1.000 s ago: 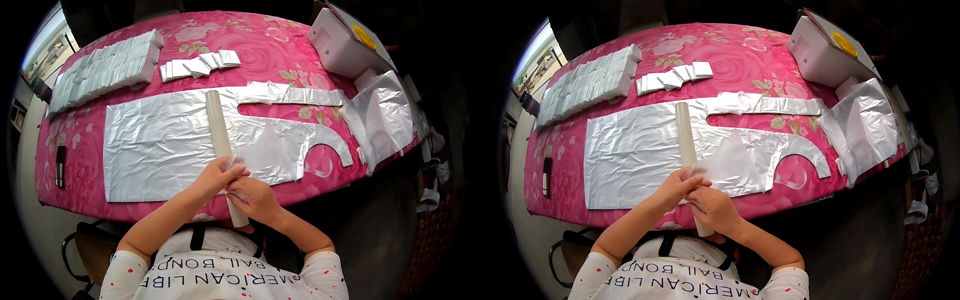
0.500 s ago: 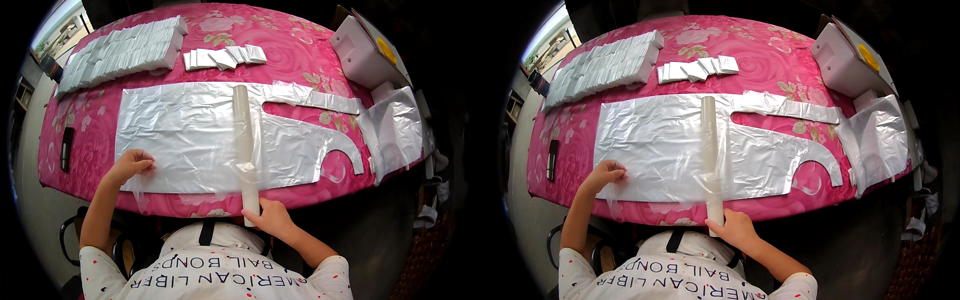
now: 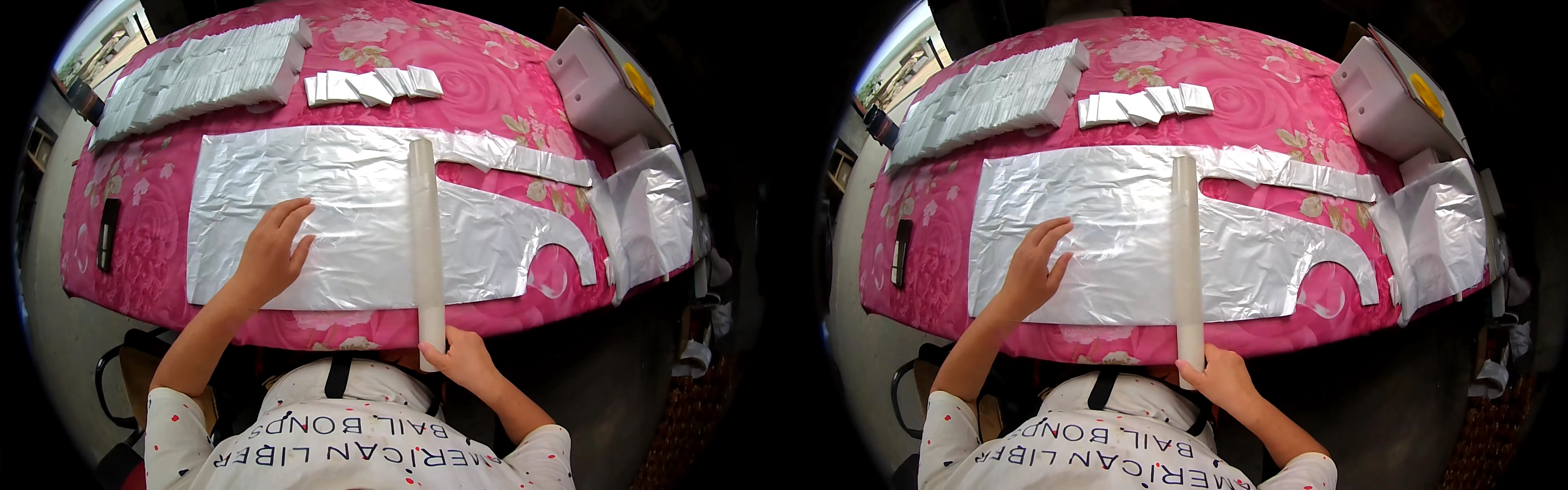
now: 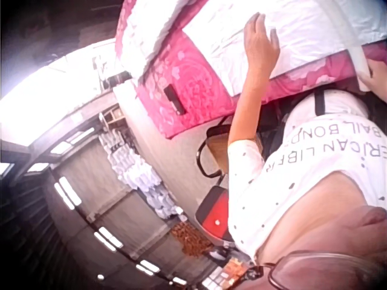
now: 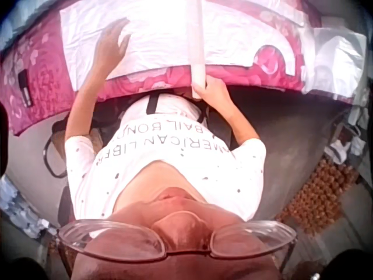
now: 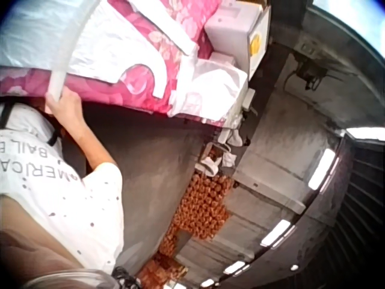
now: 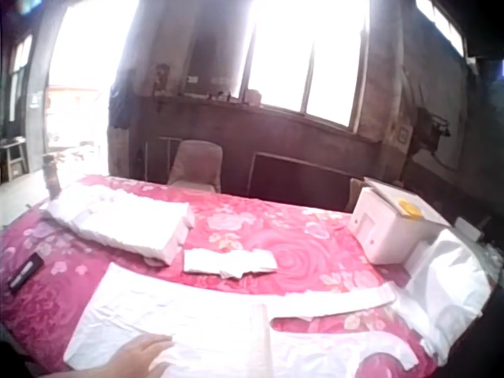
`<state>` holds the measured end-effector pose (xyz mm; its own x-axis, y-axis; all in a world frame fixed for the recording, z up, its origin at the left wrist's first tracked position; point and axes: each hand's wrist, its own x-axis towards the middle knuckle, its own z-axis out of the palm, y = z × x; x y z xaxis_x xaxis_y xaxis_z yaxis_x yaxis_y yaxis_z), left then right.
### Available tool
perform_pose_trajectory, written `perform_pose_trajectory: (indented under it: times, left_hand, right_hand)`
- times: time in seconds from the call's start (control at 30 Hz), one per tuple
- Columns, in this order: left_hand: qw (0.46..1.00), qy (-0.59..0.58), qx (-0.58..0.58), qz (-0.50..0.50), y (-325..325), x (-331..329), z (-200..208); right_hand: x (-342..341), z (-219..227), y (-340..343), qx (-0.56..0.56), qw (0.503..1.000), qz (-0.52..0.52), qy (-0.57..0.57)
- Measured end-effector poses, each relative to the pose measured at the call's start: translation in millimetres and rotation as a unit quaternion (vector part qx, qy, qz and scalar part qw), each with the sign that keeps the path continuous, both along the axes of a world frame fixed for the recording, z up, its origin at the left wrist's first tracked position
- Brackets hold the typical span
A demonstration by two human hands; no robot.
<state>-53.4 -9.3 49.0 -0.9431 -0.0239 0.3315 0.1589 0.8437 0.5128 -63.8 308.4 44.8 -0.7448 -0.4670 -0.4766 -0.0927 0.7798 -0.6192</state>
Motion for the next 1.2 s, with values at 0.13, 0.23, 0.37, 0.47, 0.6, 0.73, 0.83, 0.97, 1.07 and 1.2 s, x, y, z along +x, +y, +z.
perform_pose_trajectory:
  times: [0.13, 0.23, 0.37, 0.47, 0.6, 0.73, 0.83, 0.97, 1.07, 1.2]
  left_hand:
    - [0.991, -0.002, 0.102, -0.087, 79, -36, -35]
    - [0.994, -0.03, 0.059, -0.089, 105, -54, -60]
    - [0.996, -0.028, -0.02, -0.086, 113, -56, -70]
    - [0.994, -0.033, -0.061, -0.079, 115, -56, -69]
    - [0.994, -0.032, -0.077, -0.073, 115, -55, -66]
    - [0.993, -0.042, -0.083, -0.073, 116, -57, -66]
    - [0.992, -0.055, -0.083, -0.071, 114, -55, -66]
    - [0.993, -0.054, -0.067, -0.079, 116, -57, -66]
    - [0.993, -0.068, -0.065, -0.075, 114, -54, -64]
    - [0.992, -0.066, -0.077, -0.082, 116, -56, -64]
  right_hand:
    - [3, 4, -1, 0.001, 1.0, -0.007, -0.016]
    - [6, 3, -1, 0.008, 0.999, -0.006, -0.035]
    - [-5, 5, 0, -0.003, 0.996, 0.009, -0.09]
    - [-36, -11, 3, -0.021, 0.992, 0.019, -0.121]
    - [-116, -7, -39, -0.08, 0.993, -0.038, -0.082]
    - [-189, -29, -78, -0.15, 0.982, -0.11, -0.044]
    - [-217, -34, -106, -0.316, 0.893, -0.251, -0.199]
    - [-253, -92, -116, -0.606, 0.658, -0.369, -0.253]
    - [-264, -76, -110, -0.69, 0.561, -0.403, -0.217]
    - [-317, -79, -32, -0.758, 0.553, -0.304, -0.166]
